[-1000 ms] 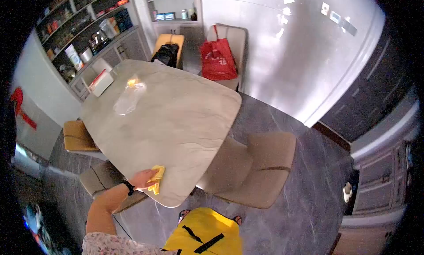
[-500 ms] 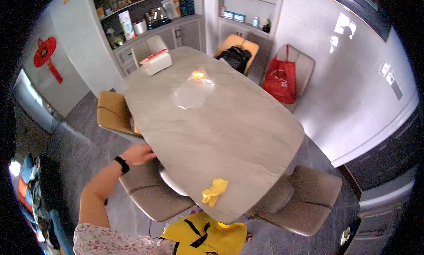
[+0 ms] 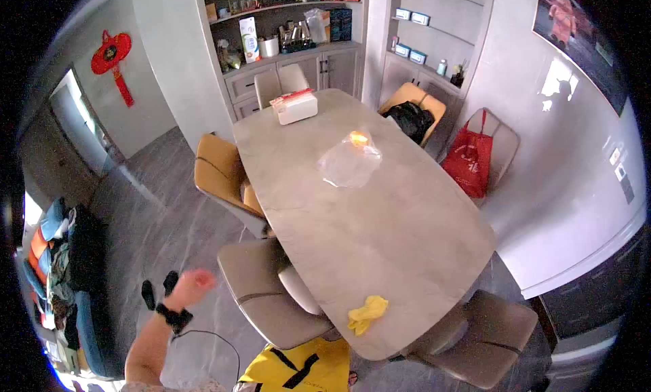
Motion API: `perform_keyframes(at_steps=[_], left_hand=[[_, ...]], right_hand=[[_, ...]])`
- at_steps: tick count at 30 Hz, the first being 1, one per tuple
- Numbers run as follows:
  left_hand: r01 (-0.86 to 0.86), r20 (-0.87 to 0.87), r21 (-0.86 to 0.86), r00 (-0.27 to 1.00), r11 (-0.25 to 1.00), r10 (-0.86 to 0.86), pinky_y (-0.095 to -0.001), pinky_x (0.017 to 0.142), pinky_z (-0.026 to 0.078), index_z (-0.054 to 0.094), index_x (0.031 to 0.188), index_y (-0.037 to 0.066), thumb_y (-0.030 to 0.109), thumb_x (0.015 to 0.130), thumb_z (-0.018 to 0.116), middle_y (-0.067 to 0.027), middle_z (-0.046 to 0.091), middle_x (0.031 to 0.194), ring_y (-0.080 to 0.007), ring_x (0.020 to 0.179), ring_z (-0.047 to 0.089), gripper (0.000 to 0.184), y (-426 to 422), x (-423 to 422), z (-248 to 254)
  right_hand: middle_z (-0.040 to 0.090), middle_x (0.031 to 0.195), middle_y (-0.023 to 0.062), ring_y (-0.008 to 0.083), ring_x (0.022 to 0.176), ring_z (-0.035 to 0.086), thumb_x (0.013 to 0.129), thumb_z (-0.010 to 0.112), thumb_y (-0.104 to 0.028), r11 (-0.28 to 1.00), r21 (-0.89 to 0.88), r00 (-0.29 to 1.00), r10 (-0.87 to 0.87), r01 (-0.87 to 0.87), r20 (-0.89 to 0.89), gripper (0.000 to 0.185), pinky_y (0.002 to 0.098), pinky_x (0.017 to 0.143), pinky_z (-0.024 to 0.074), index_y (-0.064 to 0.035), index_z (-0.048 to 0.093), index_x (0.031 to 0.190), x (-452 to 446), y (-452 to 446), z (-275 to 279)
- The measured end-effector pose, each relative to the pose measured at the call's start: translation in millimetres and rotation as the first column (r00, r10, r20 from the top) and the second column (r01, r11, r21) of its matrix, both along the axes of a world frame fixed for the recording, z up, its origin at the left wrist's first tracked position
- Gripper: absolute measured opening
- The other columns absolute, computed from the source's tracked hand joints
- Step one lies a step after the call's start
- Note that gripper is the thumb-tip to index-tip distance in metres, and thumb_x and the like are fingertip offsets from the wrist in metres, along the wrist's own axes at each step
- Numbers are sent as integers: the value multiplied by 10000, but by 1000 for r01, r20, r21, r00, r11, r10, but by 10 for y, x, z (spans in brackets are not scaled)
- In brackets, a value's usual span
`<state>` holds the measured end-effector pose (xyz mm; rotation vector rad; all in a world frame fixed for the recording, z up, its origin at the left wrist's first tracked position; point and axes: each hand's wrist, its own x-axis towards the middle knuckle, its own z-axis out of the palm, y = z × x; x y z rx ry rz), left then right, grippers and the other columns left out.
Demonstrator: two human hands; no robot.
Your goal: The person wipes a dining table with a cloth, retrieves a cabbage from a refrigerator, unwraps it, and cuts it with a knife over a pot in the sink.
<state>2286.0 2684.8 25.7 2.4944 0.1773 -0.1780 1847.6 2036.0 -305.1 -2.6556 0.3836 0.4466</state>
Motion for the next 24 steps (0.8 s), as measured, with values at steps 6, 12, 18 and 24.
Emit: perform_keyframes(at_steps=[6,12,18,24], left_hand=[[199,-214,-478,918,855,-333,-258,691,506,647,1043,82,257,853,659,-34,673,873,-109,761,612,258,-1300,-721,-108],[399,-179,-606,774,688,-607,-256,688,494,626,1069,54,304,869,650,-38,661,872,-108,761,600,321,-2425,-824,-286],[446,-180,-581,746,681,-641,-298,767,486,591,1115,21,335,844,649,-112,639,932,-196,850,607,418,-3314,-627,-688],[604,102,-251,794,757,-600,-429,1050,310,437,1267,-37,320,809,637,-262,439,1293,-393,1231,388,614,-3741,-458,-1214]], right_hand=[[579,1080,181,351,960,559,806,651,-314,765,428,875,-446,481,-186,465,450,838,469,-61,527,1176,347,-65,10],[586,996,109,300,917,564,850,606,-285,-25,672,484,-673,740,-559,363,419,835,485,-61,540,1128,471,-105,257],[550,956,65,237,892,565,909,534,-313,75,598,468,-701,798,-538,312,372,775,517,-72,533,1106,186,-108,585],[537,983,67,224,846,568,895,565,-301,12,583,422,-702,812,-574,309,361,755,524,-81,522,1109,-165,-113,455]])
